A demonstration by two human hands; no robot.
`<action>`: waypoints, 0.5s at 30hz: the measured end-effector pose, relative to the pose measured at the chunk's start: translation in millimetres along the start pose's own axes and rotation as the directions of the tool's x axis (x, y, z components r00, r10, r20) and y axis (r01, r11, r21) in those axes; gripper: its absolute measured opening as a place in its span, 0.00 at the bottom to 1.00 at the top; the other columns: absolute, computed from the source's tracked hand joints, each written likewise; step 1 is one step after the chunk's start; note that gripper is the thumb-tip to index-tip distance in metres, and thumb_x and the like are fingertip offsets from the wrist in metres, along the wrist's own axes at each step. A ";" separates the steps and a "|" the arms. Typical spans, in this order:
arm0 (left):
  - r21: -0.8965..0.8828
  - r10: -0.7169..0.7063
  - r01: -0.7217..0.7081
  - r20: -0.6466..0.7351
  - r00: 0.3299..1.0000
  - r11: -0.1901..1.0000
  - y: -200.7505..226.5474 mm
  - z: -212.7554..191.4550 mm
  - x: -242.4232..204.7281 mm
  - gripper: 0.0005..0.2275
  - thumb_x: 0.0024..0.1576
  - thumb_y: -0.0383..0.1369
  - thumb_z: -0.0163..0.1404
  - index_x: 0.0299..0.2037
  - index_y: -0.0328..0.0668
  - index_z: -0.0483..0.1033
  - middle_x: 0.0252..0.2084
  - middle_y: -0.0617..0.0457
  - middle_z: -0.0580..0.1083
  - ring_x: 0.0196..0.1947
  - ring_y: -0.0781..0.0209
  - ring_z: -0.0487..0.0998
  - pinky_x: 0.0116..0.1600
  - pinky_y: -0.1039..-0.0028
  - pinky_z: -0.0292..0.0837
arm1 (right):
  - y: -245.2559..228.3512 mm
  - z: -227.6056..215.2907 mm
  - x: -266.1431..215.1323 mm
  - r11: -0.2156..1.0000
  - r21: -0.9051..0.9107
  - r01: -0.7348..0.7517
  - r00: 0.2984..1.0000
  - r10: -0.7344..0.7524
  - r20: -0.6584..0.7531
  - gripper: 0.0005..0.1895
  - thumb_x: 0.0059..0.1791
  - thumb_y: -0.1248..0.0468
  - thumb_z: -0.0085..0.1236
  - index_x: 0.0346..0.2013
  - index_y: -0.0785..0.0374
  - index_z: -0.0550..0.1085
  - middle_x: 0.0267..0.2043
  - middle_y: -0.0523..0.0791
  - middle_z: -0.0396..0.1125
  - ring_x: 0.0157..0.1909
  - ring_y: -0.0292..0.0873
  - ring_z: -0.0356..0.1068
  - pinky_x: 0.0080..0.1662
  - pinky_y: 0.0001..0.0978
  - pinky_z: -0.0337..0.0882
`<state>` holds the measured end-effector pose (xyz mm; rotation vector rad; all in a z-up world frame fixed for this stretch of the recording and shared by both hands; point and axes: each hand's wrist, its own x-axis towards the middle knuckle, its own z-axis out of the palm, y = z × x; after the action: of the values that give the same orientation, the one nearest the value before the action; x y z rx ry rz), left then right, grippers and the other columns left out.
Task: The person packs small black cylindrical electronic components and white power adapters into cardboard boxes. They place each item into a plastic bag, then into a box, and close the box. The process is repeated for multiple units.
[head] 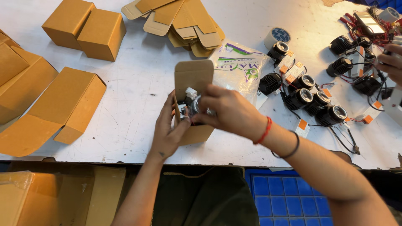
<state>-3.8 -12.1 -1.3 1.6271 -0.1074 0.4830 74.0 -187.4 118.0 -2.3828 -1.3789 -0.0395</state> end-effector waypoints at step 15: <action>-0.040 0.091 -0.095 -0.100 0.991 0.995 -14.8 23.1 -7.8 0.30 0.61 0.27 0.46 0.75 0.34 0.53 0.70 0.39 0.64 0.70 0.50 0.68 0.71 0.66 0.63 | -28.2 23.3 -43.0 0.772 -0.617 0.153 0.976 -0.214 -0.026 0.25 0.47 0.63 0.51 0.57 0.72 0.72 0.62 0.56 0.67 0.64 0.52 0.67 0.68 0.57 0.56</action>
<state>0.0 -34.3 -18.8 1.5571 -0.1202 0.6267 24.2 -202.5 96.1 -2.6737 -1.7494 -0.7613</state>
